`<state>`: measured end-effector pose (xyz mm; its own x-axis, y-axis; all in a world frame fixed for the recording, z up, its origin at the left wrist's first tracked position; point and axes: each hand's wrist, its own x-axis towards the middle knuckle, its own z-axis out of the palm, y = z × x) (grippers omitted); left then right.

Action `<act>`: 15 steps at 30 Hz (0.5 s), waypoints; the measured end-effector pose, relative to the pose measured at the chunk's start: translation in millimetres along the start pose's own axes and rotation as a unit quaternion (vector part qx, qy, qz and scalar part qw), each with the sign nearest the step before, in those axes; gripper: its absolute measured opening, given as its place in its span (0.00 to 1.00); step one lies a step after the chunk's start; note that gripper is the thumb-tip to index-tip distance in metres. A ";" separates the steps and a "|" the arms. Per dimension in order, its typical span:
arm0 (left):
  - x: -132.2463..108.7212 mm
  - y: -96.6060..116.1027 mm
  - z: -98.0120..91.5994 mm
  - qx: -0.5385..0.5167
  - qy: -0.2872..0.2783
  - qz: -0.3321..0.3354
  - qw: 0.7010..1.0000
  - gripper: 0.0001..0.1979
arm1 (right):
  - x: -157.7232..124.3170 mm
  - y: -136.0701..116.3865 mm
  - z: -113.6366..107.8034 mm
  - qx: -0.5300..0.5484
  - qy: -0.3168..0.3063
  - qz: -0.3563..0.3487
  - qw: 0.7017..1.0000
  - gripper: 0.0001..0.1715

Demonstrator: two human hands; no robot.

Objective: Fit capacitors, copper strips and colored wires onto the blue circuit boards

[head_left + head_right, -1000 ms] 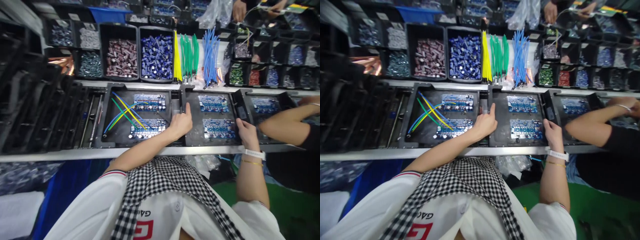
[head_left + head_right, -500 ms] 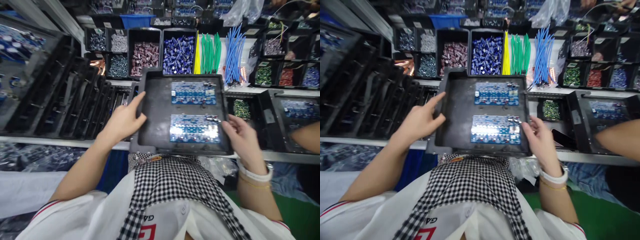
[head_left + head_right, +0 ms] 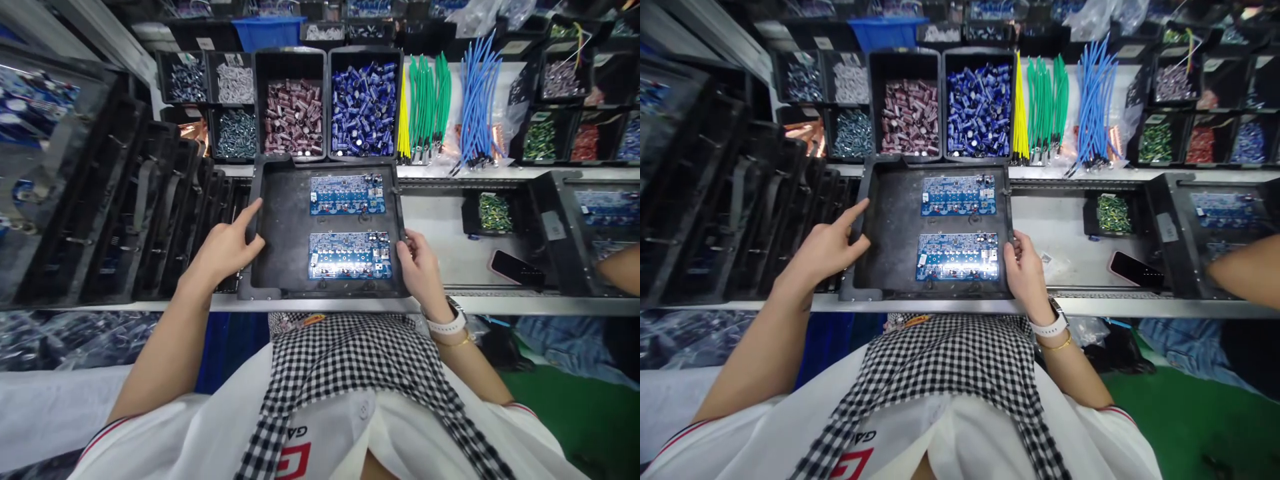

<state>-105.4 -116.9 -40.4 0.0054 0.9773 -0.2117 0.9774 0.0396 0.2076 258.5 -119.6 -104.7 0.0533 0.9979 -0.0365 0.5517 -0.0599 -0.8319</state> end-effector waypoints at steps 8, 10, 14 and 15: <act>1.7 -7.9 6.0 0.005 -0.001 0.000 1.000 0.37 | -3.5 -0.2 7.3 -0.032 0.018 -0.002 0.999 0.23; 2.2 -8.9 5.7 0.009 -0.004 0.003 1.000 0.37 | -3.7 1.7 7.0 -0.042 0.023 -0.019 0.999 0.23; 6.0 -11.0 5.6 0.016 -0.014 0.000 1.000 0.37 | -3.0 6.7 10.2 -0.071 0.039 -0.051 0.995 0.22; 6.8 -11.2 5.7 0.020 -0.014 -0.001 1.000 0.37 | -3.0 7.9 12.0 -0.076 0.040 -0.055 0.995 0.21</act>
<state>-115.0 -111.8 -49.6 0.0086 0.9710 -0.2390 0.9850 0.0330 0.1695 252.7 -122.8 -117.8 0.0496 0.9938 0.0993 0.6770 0.0396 -0.7350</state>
